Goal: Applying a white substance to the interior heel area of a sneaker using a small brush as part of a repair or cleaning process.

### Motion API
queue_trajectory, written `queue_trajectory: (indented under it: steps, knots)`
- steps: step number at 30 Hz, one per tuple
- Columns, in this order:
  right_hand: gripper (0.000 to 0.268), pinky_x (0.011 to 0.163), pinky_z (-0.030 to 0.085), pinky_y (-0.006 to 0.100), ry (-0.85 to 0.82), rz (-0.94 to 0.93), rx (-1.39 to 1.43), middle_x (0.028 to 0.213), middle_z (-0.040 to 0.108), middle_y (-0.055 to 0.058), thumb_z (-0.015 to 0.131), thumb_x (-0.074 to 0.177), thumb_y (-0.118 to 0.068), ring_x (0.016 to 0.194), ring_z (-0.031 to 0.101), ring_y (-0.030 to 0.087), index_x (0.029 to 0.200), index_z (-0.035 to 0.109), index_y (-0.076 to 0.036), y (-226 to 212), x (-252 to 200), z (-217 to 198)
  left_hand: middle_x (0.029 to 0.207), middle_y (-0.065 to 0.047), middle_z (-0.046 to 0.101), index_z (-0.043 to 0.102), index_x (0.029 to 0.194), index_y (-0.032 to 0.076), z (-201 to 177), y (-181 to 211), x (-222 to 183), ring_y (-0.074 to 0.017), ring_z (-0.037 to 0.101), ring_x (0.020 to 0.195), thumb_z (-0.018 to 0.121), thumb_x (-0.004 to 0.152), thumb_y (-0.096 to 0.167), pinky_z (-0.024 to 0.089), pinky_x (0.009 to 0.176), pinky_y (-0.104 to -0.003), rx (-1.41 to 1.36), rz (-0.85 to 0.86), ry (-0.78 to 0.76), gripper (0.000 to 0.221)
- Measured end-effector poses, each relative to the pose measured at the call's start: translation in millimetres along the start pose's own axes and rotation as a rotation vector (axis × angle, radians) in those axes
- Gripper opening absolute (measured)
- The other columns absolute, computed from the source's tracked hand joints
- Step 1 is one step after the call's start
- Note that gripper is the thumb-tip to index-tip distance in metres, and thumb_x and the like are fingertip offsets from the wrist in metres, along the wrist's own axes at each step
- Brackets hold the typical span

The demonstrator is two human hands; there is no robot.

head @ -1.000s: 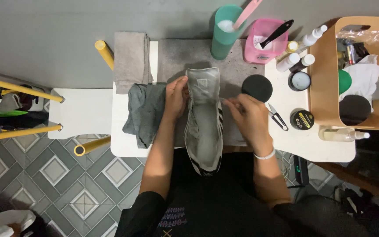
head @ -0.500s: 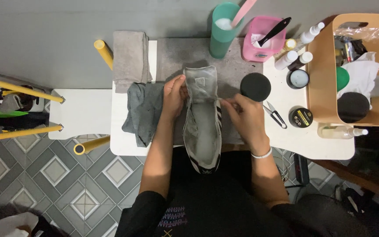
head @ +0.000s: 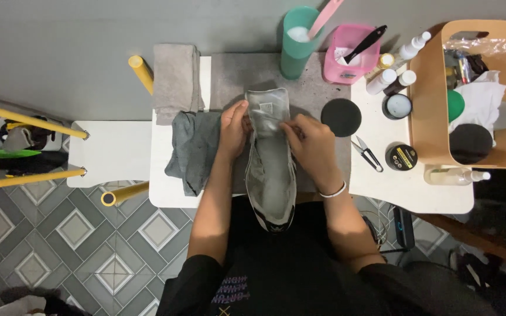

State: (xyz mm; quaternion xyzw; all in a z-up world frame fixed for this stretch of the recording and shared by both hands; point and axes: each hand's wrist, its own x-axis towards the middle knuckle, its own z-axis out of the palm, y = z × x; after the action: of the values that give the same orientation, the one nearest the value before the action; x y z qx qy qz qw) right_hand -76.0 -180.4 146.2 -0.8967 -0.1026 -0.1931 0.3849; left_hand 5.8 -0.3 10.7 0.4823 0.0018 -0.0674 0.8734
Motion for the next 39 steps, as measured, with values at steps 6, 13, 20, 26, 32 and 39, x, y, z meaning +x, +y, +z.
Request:
queue_trajectory:
  steps: [6,13,20,26,32,39]
  knots:
    - [0.013,0.043,0.043,0.031,-0.020,-0.007,-0.013,0.058,0.064,0.011,0.080,0.091,-0.007,0.049,0.058,0.021,0.083,0.072,-0.003,-8,-1,-10,0.090,-0.013,0.075,0.073,0.101,0.006,2,2,-4,-0.0263,0.076,0.084,0.055,0.106,0.025,0.064,0.073,-0.043,-0.036,0.007,0.007,0.026]
    - [0.013,0.048,0.046,0.035,-0.056,0.161,-0.059,0.061,0.066,0.014,0.082,0.090,-0.005,0.054,0.064,0.030,0.082,0.071,-0.003,13,-36,-36,0.091,-0.013,0.075,0.073,0.102,0.006,-28,-37,11,-0.0263,0.076,0.084,0.055,0.105,0.027,0.064,0.073,-0.042,0.003,-0.015,0.020,0.028]
    - [0.017,0.049,0.046,0.034,-0.050,0.163,-0.081,0.060,0.066,0.014,0.081,0.092,-0.004,0.054,0.064,0.029,0.079,0.070,-0.003,-3,-17,-30,0.098,-0.017,0.075,0.074,0.107,0.004,-30,-38,14,-0.0313,0.074,0.092,0.055,0.106,0.029,0.061,0.078,-0.050,0.059,-0.009,-0.017,0.031]
    - [0.017,0.047,0.048,0.029,0.035,-0.031,-0.135,0.060,0.067,0.009,0.081,0.092,-0.010,0.052,0.065,0.024,0.079,0.070,-0.006,-10,-1,2,0.089,-0.009,0.074,0.073,0.100,0.008,-13,-13,3,-0.0230,0.075,0.084,0.055,0.105,0.026,0.063,0.073,-0.039,0.034,-0.021,0.011,0.026]
    - [0.022,0.044,0.046,0.029,0.018,-0.021,-0.098,0.058,0.065,0.009,0.082,0.092,-0.011,0.050,0.063,0.023,0.078,0.067,-0.005,-3,-11,-13,0.088,-0.011,0.074,0.073,0.098,0.008,-19,-21,8,-0.0238,0.075,0.083,0.056,0.105,0.026,0.062,0.072,-0.041,0.025,-0.014,-0.014,0.026]
    - [0.022,0.044,0.040,0.030,-0.060,0.170,-0.097,0.055,0.062,0.009,0.082,0.091,-0.008,0.048,0.059,0.023,0.076,0.066,-0.006,12,-33,-41,0.081,-0.008,0.072,0.072,0.095,0.009,-13,-14,5,-0.0212,0.076,0.077,0.058,0.103,0.024,0.063,0.067,-0.035,-0.017,-0.053,0.047,0.022]
